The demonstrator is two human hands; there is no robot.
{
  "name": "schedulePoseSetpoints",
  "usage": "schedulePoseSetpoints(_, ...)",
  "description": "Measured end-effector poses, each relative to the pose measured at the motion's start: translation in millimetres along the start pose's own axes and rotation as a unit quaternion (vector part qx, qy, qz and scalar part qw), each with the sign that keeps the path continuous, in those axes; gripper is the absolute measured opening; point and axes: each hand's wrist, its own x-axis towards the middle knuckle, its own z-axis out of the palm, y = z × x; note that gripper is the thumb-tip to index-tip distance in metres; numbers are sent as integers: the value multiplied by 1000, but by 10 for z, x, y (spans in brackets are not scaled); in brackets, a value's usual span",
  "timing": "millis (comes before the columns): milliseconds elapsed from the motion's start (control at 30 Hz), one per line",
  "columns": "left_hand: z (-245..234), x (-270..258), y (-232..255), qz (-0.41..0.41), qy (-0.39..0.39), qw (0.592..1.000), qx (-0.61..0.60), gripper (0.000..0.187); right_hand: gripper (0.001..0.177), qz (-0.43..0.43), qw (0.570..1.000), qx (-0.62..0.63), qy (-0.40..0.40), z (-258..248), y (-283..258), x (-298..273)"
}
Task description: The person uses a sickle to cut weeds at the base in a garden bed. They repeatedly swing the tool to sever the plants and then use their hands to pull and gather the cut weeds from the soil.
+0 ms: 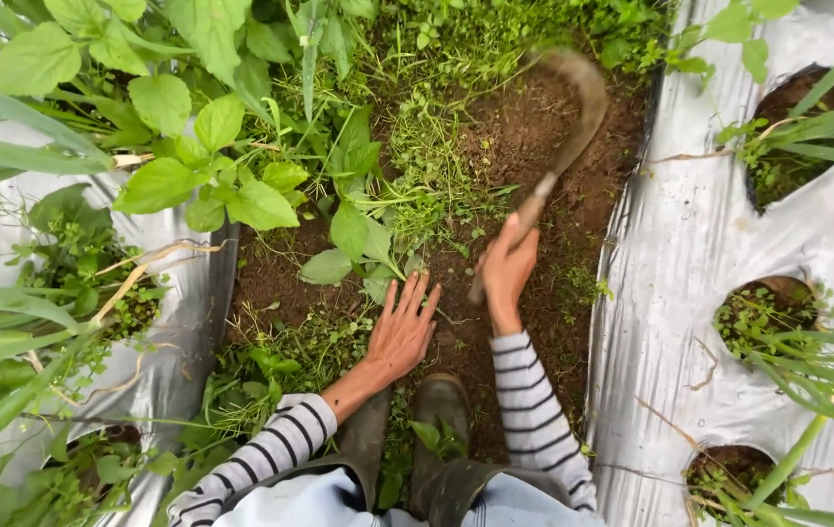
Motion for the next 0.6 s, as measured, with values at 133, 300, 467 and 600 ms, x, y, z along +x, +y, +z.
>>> schedulePoseSetpoints(133, 20, -17, -7, 3, -4, 1000, 5, 56, 38, -14, 1000, -9, -14, 179, 167, 181)
schedulePoseSetpoints(300, 65, -17, -46, 10, 23, 1000, -16, 56, 41, 43, 996, 34, -71, -113, 249, -47)
schedulePoseSetpoints(467, 89, -12, -50, 9, 19, 1000, 1, 58, 39, -19, 998, 35, -46, 101, -38, 404)
schedulePoseSetpoints(600, 188, -13, -110, 10, 33, 999, -23, 56, 42, 46, 991, 46, -117, 179, -90, 18)
